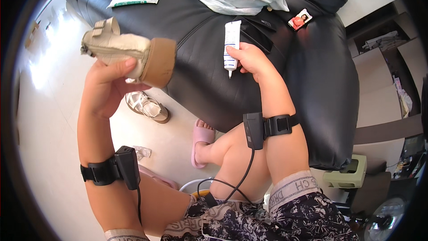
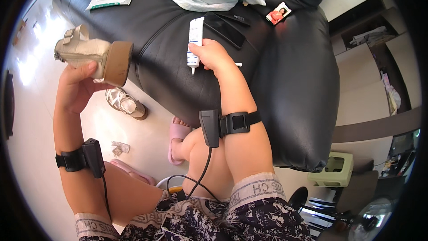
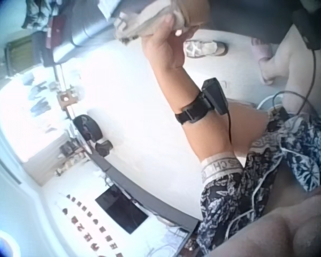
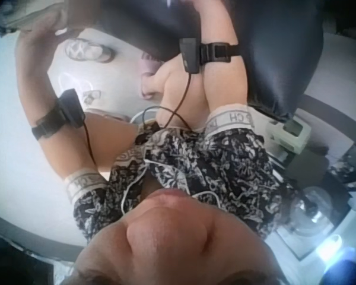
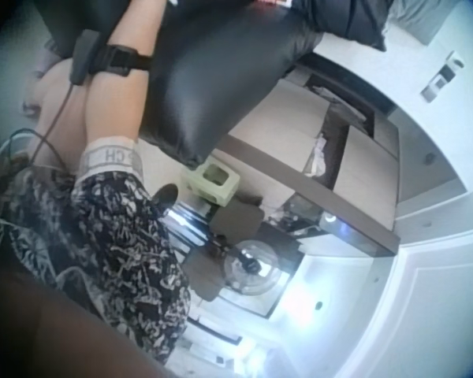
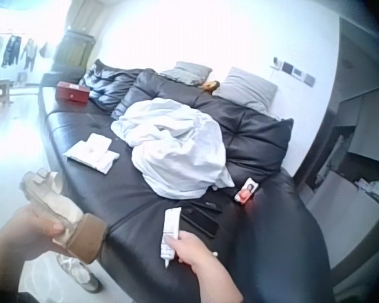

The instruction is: Applying adhesive from a tube to the sole of a platform sandal to repair it.

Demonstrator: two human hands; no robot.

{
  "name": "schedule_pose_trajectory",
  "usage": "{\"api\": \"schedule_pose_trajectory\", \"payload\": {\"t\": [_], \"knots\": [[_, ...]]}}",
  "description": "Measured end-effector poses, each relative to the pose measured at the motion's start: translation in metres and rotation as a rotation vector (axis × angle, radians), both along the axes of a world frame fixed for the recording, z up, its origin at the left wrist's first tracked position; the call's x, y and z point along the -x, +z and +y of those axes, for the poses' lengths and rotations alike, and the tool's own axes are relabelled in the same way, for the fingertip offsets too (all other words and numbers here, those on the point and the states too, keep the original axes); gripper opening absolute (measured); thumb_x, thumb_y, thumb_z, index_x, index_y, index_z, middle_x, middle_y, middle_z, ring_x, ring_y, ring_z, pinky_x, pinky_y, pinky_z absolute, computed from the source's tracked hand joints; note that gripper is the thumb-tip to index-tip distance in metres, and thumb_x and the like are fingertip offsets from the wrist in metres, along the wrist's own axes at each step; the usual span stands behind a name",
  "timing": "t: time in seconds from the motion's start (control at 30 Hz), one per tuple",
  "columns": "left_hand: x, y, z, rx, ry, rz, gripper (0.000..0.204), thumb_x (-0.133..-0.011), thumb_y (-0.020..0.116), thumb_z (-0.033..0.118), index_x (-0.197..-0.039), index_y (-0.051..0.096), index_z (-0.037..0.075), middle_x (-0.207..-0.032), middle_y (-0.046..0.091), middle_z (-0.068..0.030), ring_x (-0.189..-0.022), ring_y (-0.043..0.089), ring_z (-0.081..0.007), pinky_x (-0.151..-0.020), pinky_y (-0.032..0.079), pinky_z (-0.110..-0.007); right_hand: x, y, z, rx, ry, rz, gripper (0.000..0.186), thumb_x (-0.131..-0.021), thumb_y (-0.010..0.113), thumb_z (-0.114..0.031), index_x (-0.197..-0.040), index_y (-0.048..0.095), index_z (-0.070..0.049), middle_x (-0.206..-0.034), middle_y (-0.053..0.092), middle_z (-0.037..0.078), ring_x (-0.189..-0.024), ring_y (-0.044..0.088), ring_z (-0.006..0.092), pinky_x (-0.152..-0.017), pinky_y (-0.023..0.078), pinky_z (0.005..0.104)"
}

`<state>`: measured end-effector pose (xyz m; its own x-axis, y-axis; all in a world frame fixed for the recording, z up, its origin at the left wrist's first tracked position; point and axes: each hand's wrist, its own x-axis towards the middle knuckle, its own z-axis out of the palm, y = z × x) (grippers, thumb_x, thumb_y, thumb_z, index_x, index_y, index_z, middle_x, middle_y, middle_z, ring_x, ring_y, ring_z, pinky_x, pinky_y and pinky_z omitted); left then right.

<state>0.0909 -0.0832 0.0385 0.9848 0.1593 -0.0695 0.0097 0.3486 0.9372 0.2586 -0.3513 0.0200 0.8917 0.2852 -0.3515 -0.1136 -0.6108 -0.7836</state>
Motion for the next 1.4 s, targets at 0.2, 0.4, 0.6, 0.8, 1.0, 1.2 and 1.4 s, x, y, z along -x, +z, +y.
{"api": "schedule_pose_trajectory", "payload": {"t": [0.2,0.4,0.6,0.8,1.0,1.2,1.4], "knots": [[0.03,-0.008,0.015,-0.019,-0.07,0.136,0.064,-0.072,0.071,0.025,-0.125,0.046,0.0,-0.113,0.06,-0.0141,-0.099,0.061,-0.029,-0.076,0.054,-0.048,-0.012,-0.011,-0.005,-0.083,0.012,0.079,0.023,-0.085,0.061,-0.033,-0.089,0.064,-0.011,-0.073,0.061,-0.003,-0.061,0.049,0.0053,-0.052,0.035,0.0208],[0.063,-0.034,0.019,-0.135,0.004,0.385,0.047,-0.072,0.07,0.018,-0.112,0.054,-0.002,-0.099,0.063,-0.0124,-0.087,0.063,-0.0237,-0.071,0.054,-0.036,-0.011,-0.005,-0.003,-0.209,0.054,0.053,0.024,-0.085,0.061,-0.032,-0.097,0.061,-0.011,-0.079,0.062,-0.004,-0.065,0.054,0.0047,-0.053,0.035,0.0197],[0.092,-0.111,0.015,-0.331,0.09,0.663,0.036,-0.07,0.07,0.017,-0.102,0.059,0.005,-0.091,0.064,-0.0066,-0.08,0.061,-0.0186,-0.063,0.05,-0.032,-0.008,-0.001,0.016,-0.237,0.097,-0.019,0.024,-0.086,0.059,-0.03,-0.1,0.06,-0.01,-0.081,0.062,-0.005,-0.066,0.052,0.0031,-0.054,0.035,0.0185],[0.069,-0.23,-0.027,-0.335,0.168,0.568,0.007,-0.07,0.066,0.009,-0.066,0.063,0.004,-0.06,0.056,-0.0015,-0.051,0.049,-0.0114,-0.047,0.039,-0.026,-0.005,0.012,0.01,-0.268,0.086,-0.076,0.027,-0.083,0.063,-0.03,-0.098,0.062,-0.008,-0.081,0.064,0.0,-0.067,0.056,0.0088,-0.056,0.04,0.0233],[0.114,-0.379,-0.032,-0.561,0.004,0.608,0.02,-0.067,0.068,0.008,-0.084,0.061,-0.001,-0.07,0.059,-0.0057,-0.065,0.054,-0.0174,-0.06,0.045,-0.032,-0.004,-0.029,0.038,-0.132,0.106,-0.075,0.031,-0.078,0.067,-0.025,-0.096,0.061,0.0,-0.079,0.064,0.007,-0.068,0.059,0.0138,-0.057,0.047,0.0304],[0.064,-0.263,-0.028,-1.046,-0.684,1.122,0.031,-0.07,0.067,0.017,-0.097,0.064,0.002,-0.091,0.066,-0.0148,-0.085,0.064,-0.0244,-0.074,0.051,-0.035,0.0,-0.029,0.038,-0.15,0.254,-0.098,0.04,-0.072,0.07,-0.024,-0.099,0.062,0.004,-0.097,0.065,0.018,-0.089,0.063,0.0261,-0.079,0.049,0.0334],[0.008,-0.094,-0.037,-0.25,-0.006,0.365,0.033,-0.092,0.054,0.028,-0.105,0.059,-0.003,-0.088,0.065,-0.0091,-0.074,0.061,-0.0161,-0.067,0.05,-0.03,0.032,0.004,0.042,-0.302,0.528,0.098,0.039,-0.071,0.072,-0.02,-0.1,0.06,0.001,-0.085,0.064,0.01,-0.068,0.058,0.0152,-0.061,0.048,0.0279]]}}
